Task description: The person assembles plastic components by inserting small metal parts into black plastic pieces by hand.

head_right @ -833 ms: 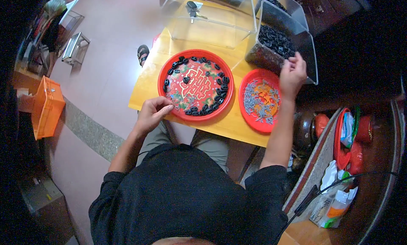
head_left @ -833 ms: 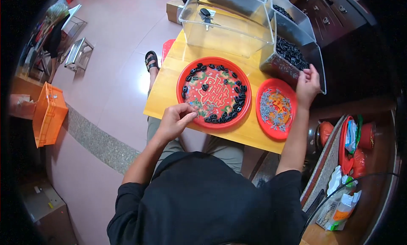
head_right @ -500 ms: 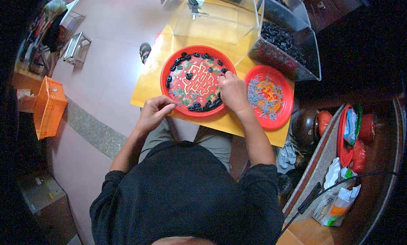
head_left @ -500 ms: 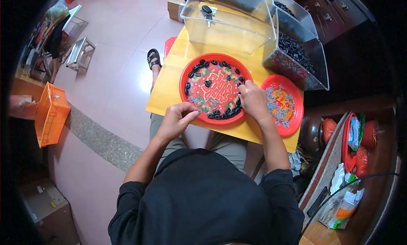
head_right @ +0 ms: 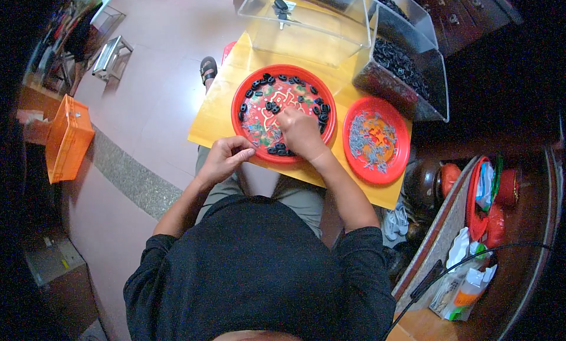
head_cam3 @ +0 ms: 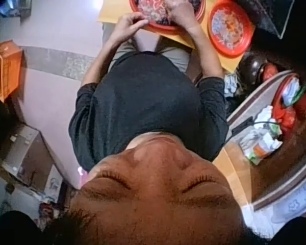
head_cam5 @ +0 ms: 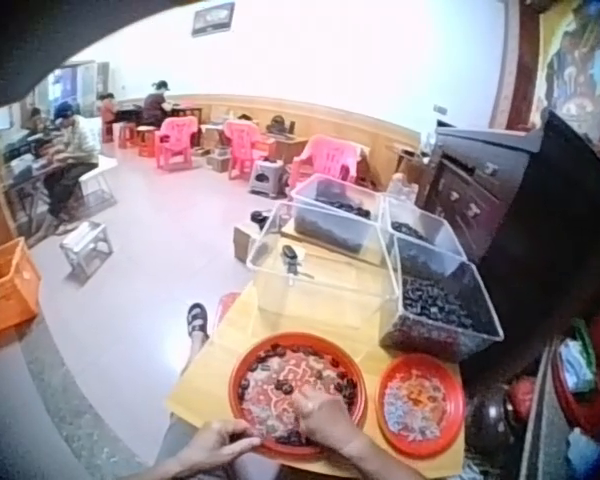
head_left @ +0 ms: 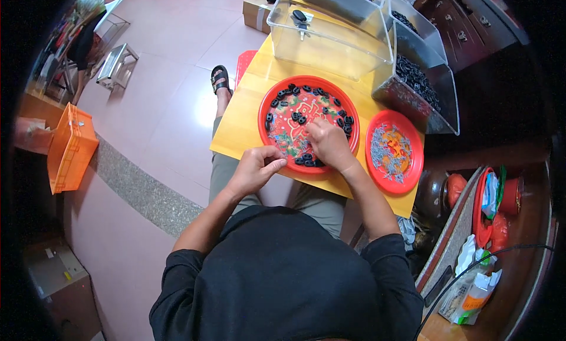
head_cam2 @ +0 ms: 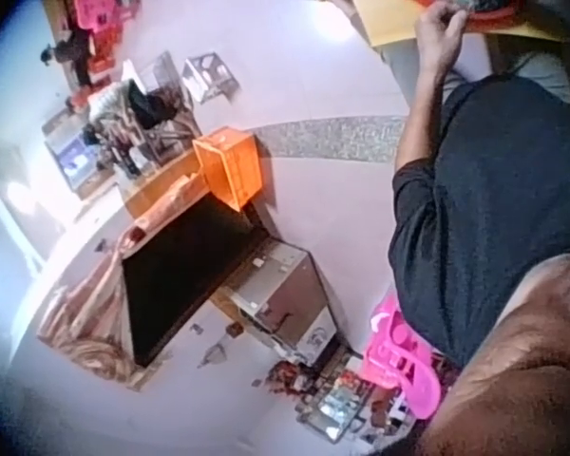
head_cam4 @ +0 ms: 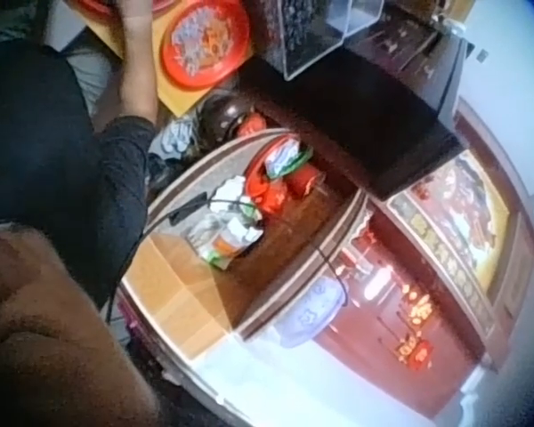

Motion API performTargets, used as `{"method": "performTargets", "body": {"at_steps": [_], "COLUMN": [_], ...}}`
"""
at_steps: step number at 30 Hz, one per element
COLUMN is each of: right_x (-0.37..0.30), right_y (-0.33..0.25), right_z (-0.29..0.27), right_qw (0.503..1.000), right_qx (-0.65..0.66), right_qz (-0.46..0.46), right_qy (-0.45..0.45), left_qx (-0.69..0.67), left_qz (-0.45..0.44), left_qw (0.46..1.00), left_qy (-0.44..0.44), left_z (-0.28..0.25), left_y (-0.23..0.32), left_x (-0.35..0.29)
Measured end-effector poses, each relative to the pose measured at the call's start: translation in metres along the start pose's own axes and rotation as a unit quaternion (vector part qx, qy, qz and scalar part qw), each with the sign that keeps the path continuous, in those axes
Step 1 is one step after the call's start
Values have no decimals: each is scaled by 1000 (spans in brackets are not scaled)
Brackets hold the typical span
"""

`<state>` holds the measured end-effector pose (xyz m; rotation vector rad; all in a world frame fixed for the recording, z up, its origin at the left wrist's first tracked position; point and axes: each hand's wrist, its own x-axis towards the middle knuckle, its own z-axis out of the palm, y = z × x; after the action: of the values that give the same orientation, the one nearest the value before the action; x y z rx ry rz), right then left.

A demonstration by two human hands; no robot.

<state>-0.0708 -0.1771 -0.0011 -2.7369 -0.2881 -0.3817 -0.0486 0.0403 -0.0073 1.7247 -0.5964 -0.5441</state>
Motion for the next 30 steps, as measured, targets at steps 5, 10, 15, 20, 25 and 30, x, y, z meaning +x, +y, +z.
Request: {"method": "performTargets", "body": {"at_steps": [5,10,15,20,25,30], "right_x": [7,8,-4,-22,-44,-55], "right_y": [-6,0,10,12,15,22], "right_z": [5,9,-15,-29,-34,-32], "right_qw": [996,996,996,974,947,925], "right_qx": [-61,-70,59,157,217,270], "right_qz": [-4,-16,47,96,126,152], "right_qy": [-70,-53,44,129,201,220], "left_qx": [9,-6,172,333,423,333], "left_qz": [-10,1,105,246,215,210], "left_qw": [1000,1000,976,900,877,919], "left_qy": [-7,-1,77,136,77,16], "left_z": [-1,2,6,23,35,30], "left_y": [-6,5,23,15,4,3], "left_x": [2,9,48,91,104,106]}}
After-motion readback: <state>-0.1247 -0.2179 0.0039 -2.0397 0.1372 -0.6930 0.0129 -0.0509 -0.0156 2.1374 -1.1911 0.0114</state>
